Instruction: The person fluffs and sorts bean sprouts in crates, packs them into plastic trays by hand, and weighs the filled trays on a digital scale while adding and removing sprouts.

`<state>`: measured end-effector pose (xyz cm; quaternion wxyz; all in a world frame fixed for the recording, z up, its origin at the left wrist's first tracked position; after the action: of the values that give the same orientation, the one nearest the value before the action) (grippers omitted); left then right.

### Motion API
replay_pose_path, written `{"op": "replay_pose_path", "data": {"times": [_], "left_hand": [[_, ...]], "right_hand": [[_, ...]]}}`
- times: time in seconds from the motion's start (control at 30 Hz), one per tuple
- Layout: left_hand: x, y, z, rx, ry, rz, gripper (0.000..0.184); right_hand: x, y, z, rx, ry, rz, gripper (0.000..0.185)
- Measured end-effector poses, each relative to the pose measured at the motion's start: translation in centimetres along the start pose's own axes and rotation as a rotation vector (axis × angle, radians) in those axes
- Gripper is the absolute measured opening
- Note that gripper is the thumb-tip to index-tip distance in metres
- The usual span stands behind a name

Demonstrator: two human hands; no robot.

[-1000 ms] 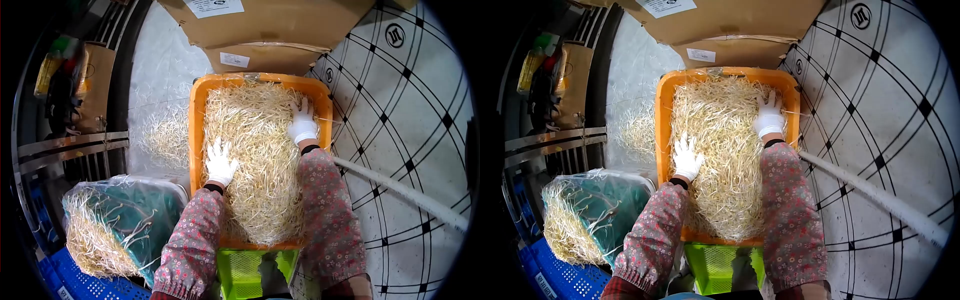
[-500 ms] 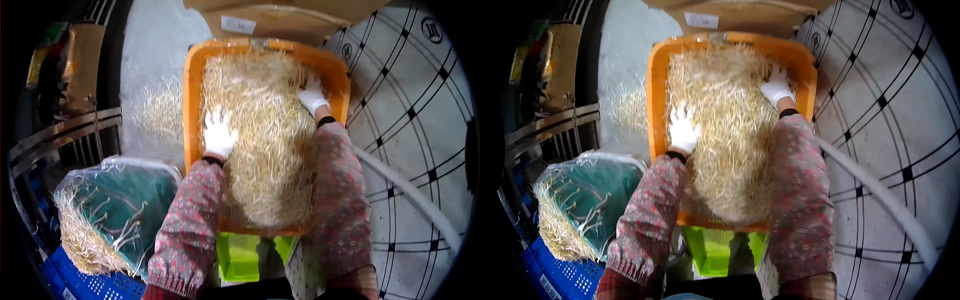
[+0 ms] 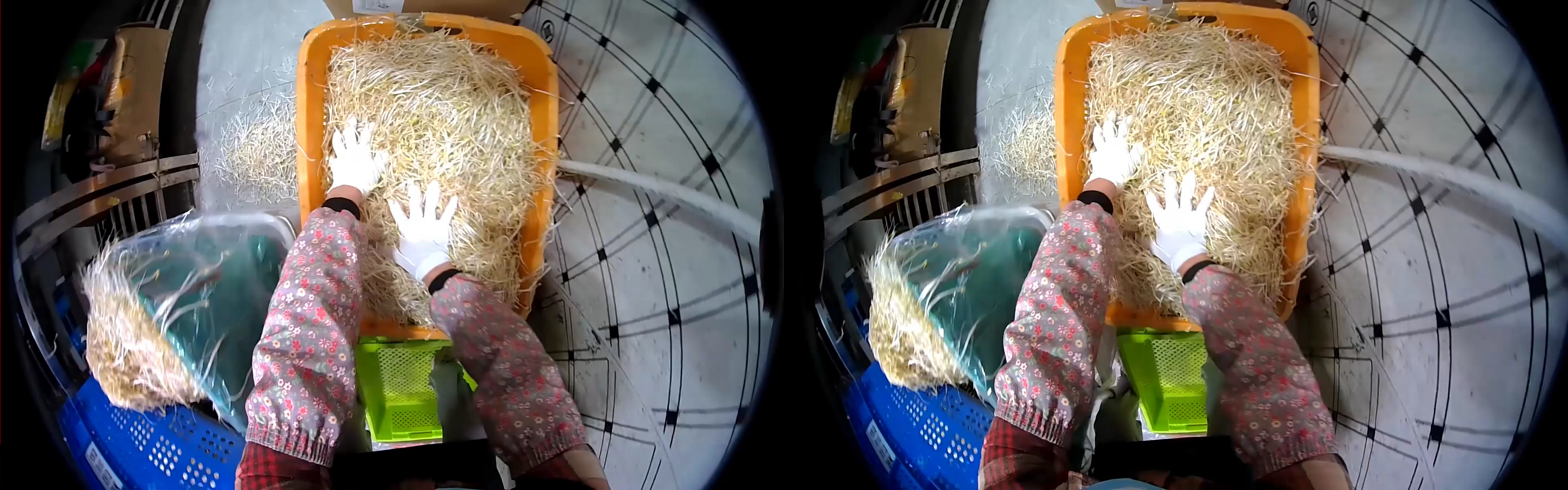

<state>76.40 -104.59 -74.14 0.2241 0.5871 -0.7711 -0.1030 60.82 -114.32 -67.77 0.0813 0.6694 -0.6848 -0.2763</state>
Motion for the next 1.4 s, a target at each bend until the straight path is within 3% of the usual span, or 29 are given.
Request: {"op": "replay_pose_path", "data": {"times": [0.13, 0.17, 0.23, 0.3, 0.37, 0.43, 0.73, 0.97, 1.07, 1.23, 1.3, 1.4], "left_hand": [[2.9, 6.9, -3.0, 0.131, 0.347, -0.068, 0.077], [3.7, 9.7, -3.0, 0.093, 0.359, 0.002, 0.077], [4.7, 16.3, -0.9, -0.118, 0.151, 0.051, 0.087], [4.1, 21.7, 0.7, -0.131, 0.091, 0.048, 0.111], [3.6, 24.2, 0.2, -0.234, 0.078, -0.039, 0.115], [3.3, 24.2, 0.1, -0.265, 0.035, -0.044, 0.117], [3.0, 19.1, 4.0, -0.27, -0.151, -0.042, 0.13], [3.3, 23.6, -0.7, -0.256, 0.223, -0.005, 0.131], [4.4, 26.3, 0.3, -0.435, 0.052, -0.018, 0.134], [4.9, 23.1, 4.4, -0.388, -0.153, -0.074, 0.123], [4.9, 22.2, 6.0, -0.371, -0.222, -0.079, 0.12], [5.1, 22.7, 5.3, -0.376, -0.24, -0.102, 0.121]], "right_hand": [[0.8, 1.7, -1.9, -0.034, -0.003, -0.061, 0.094], [1.5, 2.3, -2.4, -0.072, -0.018, -0.107, 0.098], [2.8, 5.6, -4.7, -0.049, 0.002, -0.067, 0.116], [4.2, 9.2, -5.3, -0.174, 0.148, 0.038, 0.122], [5.3, 12.6, -4.8, -0.282, 0.024, 0.169, 0.126], [5.8, 13.4, -3.3, -0.237, -0.011, 0.197, 0.136], [7.8, 7.4, -0.5, -0.328, 0.025, 0.328, 0.132], [6.0, 13.0, -4.6, -0.237, -0.12, 0.216, 0.137], [4.6, 14.8, -3.0, -0.262, -0.084, 0.232, 0.137], [4.3, 10.8, 2.3, -0.335, -0.025, 0.388, 0.125], [4.6, 10.2, 4.1, -0.27, 0.108, 0.387, 0.116], [3.9, 10.6, 2.5, -0.282, 0.082, 0.382, 0.116]]}}
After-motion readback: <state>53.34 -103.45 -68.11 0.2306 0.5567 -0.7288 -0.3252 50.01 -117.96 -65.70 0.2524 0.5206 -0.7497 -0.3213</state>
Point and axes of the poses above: each hand's wrist, its own y-axis away from the middle knuckle, its own z-axis out of the palm, x = y × z, the point moved 3 cm from there along -y, towards the middle knuckle, and after that the axes turned 2 degrees about -y, right-handed, at the moved point
